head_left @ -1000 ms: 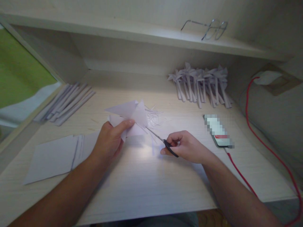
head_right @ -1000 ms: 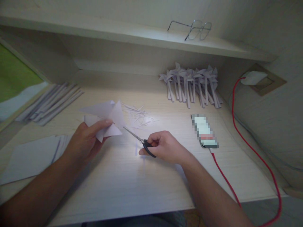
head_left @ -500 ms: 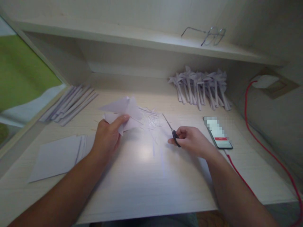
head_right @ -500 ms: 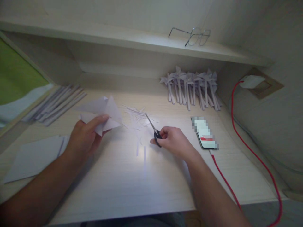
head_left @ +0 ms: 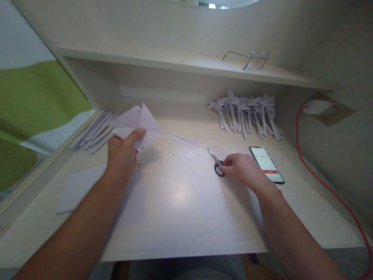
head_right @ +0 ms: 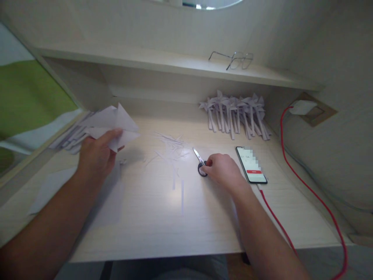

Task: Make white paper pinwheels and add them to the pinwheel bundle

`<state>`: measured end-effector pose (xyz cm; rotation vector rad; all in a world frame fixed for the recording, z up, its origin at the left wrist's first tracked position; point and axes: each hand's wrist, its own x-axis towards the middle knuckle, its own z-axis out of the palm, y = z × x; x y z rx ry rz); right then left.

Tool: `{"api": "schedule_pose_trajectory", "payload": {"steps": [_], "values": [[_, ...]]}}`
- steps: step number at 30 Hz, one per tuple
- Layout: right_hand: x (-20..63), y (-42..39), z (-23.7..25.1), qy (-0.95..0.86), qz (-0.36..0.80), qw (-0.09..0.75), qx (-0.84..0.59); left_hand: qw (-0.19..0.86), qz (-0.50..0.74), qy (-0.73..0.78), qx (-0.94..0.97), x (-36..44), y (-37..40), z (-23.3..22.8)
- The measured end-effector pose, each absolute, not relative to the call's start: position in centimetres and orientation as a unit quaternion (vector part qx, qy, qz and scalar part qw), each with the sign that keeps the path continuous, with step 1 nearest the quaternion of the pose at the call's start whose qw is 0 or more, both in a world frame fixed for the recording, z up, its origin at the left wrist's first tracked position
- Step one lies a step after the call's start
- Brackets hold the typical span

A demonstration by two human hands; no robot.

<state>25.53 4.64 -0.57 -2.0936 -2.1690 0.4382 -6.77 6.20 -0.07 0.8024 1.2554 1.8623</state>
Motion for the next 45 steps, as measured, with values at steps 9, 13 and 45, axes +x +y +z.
{"api": "schedule_pose_trajectory", "payload": {"steps": [9, 13, 45], "values": [[15.1, 5.8, -0.8, -0.856, 0.169, 0.112, -0.475, 0.382, 0.707, 0.515, 0.298, -8.2, 6.4, -0.2], [10.4, 8.1, -1.8, -0.895, 0.168, 0.095, -0.403, 0.388, 0.700, 0.513, 0.311, -8.1, 6.4, -1.2], [19.1, 8.6, 6.4, -0.657, 0.390, 0.490, -0.419, 0.512, 0.434, 0.526, 0.522, -2.6, 4.7, 4.4]]}}
